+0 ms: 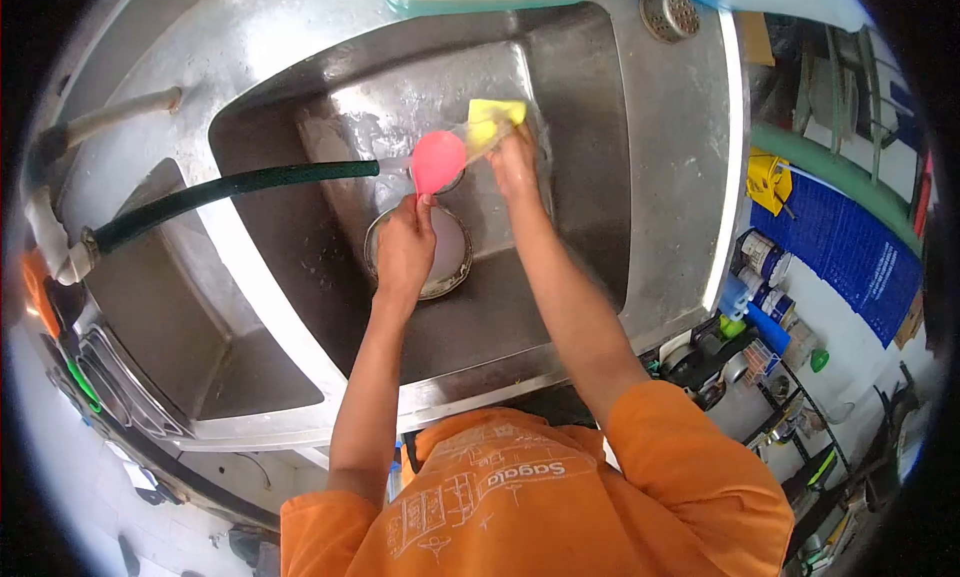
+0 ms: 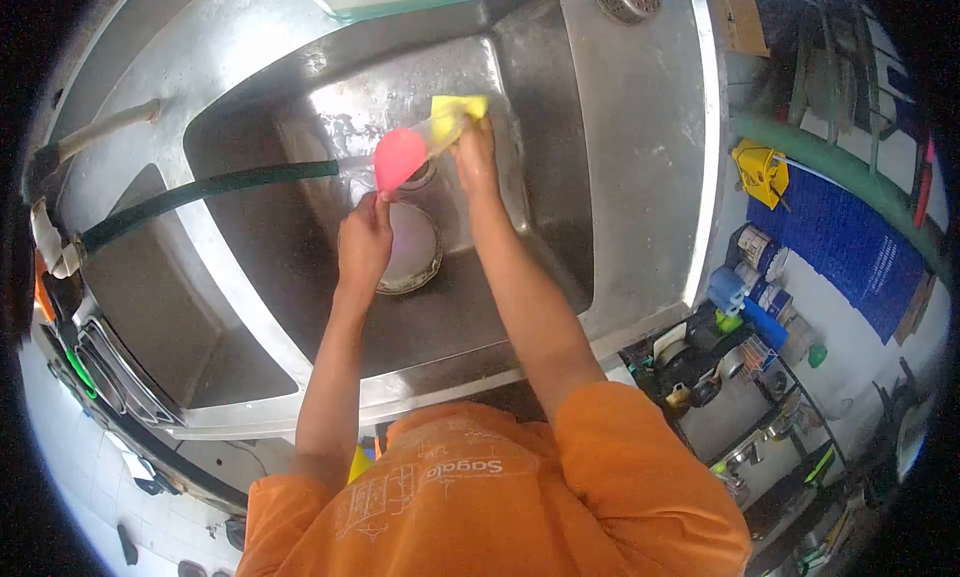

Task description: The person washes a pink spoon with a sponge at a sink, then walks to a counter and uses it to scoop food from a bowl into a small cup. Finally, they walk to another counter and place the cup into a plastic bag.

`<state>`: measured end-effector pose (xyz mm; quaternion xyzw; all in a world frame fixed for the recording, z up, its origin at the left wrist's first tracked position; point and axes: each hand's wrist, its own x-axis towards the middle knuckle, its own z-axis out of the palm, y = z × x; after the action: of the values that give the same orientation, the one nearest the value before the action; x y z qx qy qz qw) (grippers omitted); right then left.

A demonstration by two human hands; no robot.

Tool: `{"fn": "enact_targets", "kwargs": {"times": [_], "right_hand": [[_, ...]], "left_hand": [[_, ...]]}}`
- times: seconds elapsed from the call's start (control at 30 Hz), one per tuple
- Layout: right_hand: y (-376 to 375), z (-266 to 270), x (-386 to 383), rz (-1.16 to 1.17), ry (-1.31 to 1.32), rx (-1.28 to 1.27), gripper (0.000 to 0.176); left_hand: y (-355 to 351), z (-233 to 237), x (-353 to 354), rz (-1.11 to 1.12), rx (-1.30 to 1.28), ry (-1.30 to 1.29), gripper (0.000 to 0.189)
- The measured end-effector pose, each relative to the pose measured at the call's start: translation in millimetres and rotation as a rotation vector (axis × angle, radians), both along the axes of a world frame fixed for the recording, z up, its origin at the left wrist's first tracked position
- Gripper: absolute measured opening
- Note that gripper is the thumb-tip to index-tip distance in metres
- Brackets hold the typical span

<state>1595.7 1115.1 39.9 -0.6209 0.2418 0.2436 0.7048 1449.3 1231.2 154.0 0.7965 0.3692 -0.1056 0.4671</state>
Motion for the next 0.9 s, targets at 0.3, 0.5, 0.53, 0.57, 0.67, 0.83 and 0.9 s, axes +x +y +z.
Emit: {"fn": "enact_targets", "kwargs": {"times": [0.3,0.5,0.53,0.57,0.67,0.83,0.9], "right_hand": [[-17,35,-8,0.406,-0.284,0.227,0.03],[-5,84,-7,0.928,-0.622,-0.478,0.057],[-2,92,-4,0.927,-0.622,-0.477,0.057],[1,99,-2,1.032,-0.92,-0.725,0.06],[3,91,0,1.117,-1.007,-0.682,0.063],[11,100,2,1.181,-0.506,-0.3,0.053],[11,87,-2,1.022,-0.575,-0.278,0.035]], "left_hand": [[10,1,6,-0.098,0.056,0.03,0.033],[19,13,11,-0.251,0.206,0.032,0.031],[20,15,11,-0.28,0.241,0.057,0.031],[21,15,9,-0.281,0.242,0.058,0.031],[25,13,2,-0.372,0.24,0.084,0.032],[31,13,-9,-0.435,0.154,-0.093,0.028],[27,14,-10,-0.395,0.148,-0.119,0.027]]}}
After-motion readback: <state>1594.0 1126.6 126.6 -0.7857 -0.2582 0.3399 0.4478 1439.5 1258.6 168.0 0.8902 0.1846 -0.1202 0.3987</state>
